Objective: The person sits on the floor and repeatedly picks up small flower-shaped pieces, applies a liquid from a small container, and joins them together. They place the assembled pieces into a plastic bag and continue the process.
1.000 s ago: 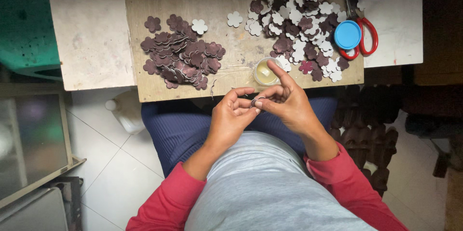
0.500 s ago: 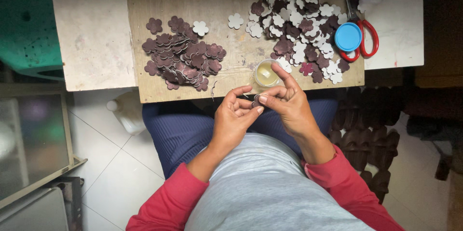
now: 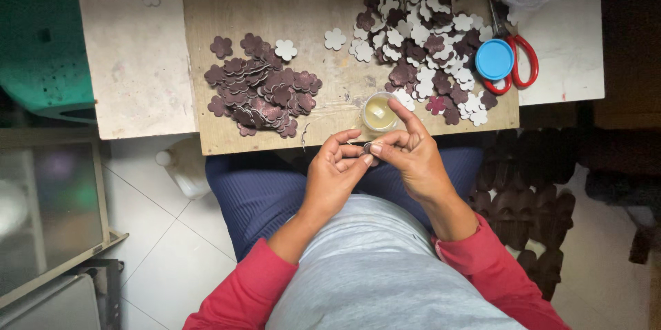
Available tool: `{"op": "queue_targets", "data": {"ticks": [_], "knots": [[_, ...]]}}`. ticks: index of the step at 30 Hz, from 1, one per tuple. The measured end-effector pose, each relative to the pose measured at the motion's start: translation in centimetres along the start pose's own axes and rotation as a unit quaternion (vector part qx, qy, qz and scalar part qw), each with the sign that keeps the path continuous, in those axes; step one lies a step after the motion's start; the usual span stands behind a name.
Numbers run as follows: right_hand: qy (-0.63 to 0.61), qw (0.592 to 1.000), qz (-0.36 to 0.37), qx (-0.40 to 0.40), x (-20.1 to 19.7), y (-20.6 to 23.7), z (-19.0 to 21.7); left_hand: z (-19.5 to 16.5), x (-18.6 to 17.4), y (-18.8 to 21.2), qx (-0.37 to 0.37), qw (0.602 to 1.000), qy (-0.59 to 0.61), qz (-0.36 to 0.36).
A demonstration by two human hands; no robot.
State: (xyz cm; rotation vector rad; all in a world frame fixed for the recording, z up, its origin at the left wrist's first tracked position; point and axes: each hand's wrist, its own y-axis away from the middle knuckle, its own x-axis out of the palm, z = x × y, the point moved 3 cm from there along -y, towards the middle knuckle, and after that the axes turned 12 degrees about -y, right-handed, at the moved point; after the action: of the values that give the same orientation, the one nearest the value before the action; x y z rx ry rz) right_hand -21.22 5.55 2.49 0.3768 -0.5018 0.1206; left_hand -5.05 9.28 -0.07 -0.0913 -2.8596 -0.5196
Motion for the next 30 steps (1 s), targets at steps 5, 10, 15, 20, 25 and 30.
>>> {"op": "queue_targets", "data": {"ticks": [5, 10, 15, 20, 25, 30], "knots": [[0.018, 1.000, -0.004, -0.008, -0.2, -0.1, -0.2, -0.2, 0.1, -0.4, -0.004, 0.999, -0.041, -0.013], [0.022, 1.000, -0.006, -0.014, -0.2, -0.4, -0.4, 0.0, 0.1, -0.6, 0.006, 0.999, -0.039, -0.014], [0.099, 0.994, -0.009, -0.034, -1.0, -0.6, -0.1, -0.3, -1.4, -2.0, 0.012, 0.993, -0.107, -0.043], [0.174, 0.966, -0.060, -0.181, -4.5, -2.6, 2.8, -3.2, -5.8, -5.2, 0.082, 0.946, -0.279, -0.144], [0.323, 0.899, -0.159, -0.249, -8.4, -5.0, 5.7, -6.9, -8.9, -6.0, 0.139, 0.852, -0.461, -0.205], [0.503, 0.795, -0.173, -0.291, -8.8, -7.5, 7.4, -8.4, -7.7, -4.2, 0.156, 0.747, -0.595, -0.252]]}}
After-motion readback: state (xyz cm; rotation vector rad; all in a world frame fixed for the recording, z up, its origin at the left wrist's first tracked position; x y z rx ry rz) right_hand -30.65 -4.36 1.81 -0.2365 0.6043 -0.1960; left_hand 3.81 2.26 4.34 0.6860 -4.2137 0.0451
